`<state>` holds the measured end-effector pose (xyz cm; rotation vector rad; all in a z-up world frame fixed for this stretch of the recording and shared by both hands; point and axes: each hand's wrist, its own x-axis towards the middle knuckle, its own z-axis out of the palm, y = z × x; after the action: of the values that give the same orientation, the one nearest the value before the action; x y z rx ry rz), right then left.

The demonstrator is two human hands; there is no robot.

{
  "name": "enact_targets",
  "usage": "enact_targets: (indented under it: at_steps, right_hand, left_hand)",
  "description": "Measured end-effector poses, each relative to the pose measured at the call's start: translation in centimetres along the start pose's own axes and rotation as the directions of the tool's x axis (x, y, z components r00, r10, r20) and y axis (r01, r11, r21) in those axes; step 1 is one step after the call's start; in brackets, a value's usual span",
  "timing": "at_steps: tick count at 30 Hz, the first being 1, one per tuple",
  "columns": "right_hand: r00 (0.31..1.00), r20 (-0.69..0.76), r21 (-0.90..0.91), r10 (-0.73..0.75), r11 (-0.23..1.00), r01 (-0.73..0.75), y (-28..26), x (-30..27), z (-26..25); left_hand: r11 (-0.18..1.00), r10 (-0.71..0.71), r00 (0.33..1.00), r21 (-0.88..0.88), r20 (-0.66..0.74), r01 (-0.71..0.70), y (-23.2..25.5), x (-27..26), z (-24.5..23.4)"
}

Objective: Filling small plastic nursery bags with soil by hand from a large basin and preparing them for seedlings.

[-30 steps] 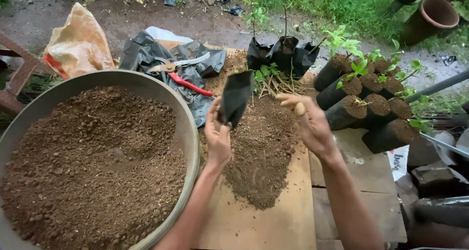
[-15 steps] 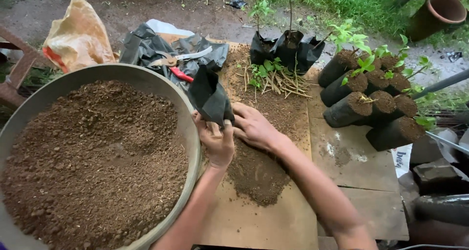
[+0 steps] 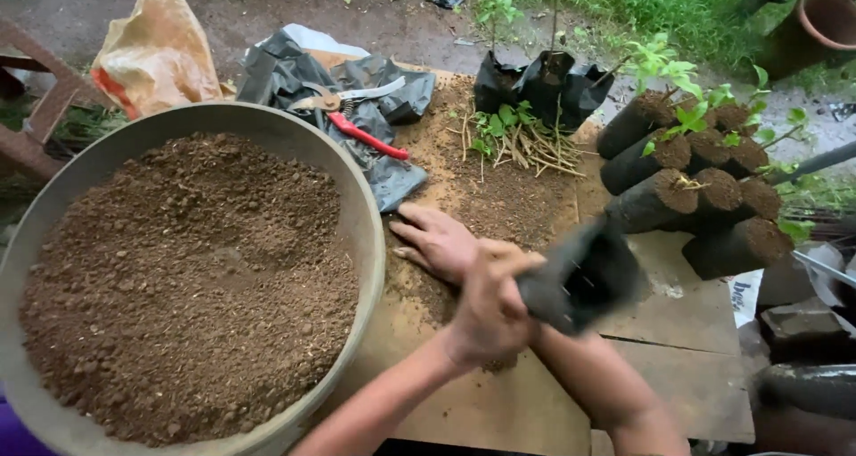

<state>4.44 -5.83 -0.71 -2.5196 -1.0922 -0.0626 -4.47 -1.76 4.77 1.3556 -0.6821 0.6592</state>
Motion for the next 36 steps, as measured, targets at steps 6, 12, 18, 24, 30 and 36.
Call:
enact_targets:
  at_steps: [6, 12, 18, 24, 30, 36]
  right_hand:
    - [0.991, -0.133, -0.016, -0.027, 1.000, 0.025, -0.3, -1.7, -1.0]
    - [0.978, -0.195, -0.121, -0.078, 0.991, 0.055, -3.2, 1.2, 0.8]
    - [0.945, -0.312, -0.186, -0.099, 0.982, 0.041, -3.7, 1.9, 3.2]
    - [0.981, -0.146, -0.190, -0.128, 0.977, 0.099, -3.7, 1.6, 2.5]
    - [0.992, -0.112, -0.291, 0.059, 0.953, -0.089, 0.2, -3.7, -0.4]
    - [0.931, -0.186, -0.226, -0.314, 0.936, 0.270, -8.1, -4.2, -6.2]
  left_hand:
    - [0.991, -0.097, 0.943, -0.059, 0.319, 0.122, 4.6, 0.1, -1.8]
    - [0.986, -0.111, 0.928, -0.079, 0.356, 0.148, 6.4, 0.4, -2.7]
    - [0.988, -0.125, 0.939, -0.043, 0.321, 0.146, 6.5, 0.2, -3.5]
    - [0.989, -0.126, 0.932, -0.033, 0.340, 0.146, 6.6, -0.2, -3.6]
    - [0.991, -0.129, 0.924, 0.015, 0.360, 0.133, 6.0, -1.1, -5.6]
    - [0.975, -0.067, 0.996, 0.216, 0.059, 0.053, 5.6, -2.7, -7.8]
